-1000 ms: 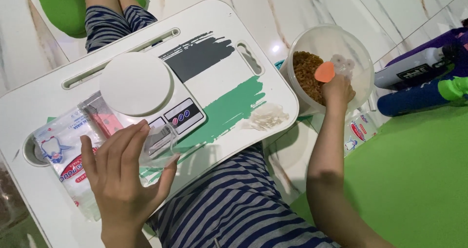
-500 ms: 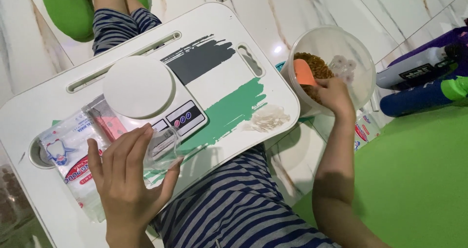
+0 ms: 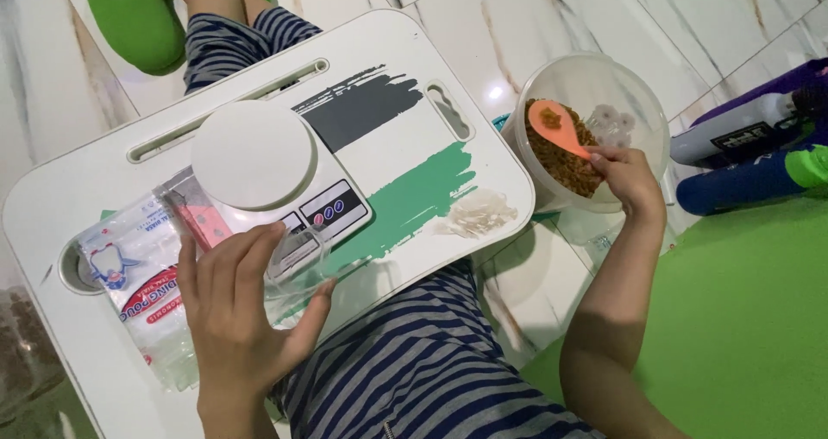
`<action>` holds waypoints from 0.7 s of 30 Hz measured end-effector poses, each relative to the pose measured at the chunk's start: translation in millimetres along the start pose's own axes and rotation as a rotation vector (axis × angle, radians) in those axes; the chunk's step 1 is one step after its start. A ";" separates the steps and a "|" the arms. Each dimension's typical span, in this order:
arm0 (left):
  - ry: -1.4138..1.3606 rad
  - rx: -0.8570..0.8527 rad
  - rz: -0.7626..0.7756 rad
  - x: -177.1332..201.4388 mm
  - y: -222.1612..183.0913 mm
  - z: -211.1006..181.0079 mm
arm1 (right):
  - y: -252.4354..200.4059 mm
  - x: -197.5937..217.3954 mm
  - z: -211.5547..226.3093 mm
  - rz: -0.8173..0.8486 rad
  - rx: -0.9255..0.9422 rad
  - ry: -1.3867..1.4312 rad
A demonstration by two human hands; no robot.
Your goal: Portioning small food items into plastic bags using a digital scale and a scoop.
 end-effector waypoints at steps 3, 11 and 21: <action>-0.026 0.004 -0.002 -6.2 2.3 4.7 | -32.5 19.5 36.4 -0.118 0.034 -0.246; -0.148 0.130 0.119 -57.9 8.6 23.5 | -138.0 14.6 161.3 -0.134 0.438 -0.489; -0.130 0.136 0.006 -67.6 8.0 18.4 | -277.3 -104.5 277.7 -0.157 1.131 -0.995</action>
Point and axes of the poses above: each hand's wrist, its own y-axis towards the middle knuckle, its own x-axis out of the back of the hand, z = x × y, the point moved 10 cm from there along y, towards the middle knuckle, and after that the axes turned 12 degrees about -y, right-handed, at the moved point
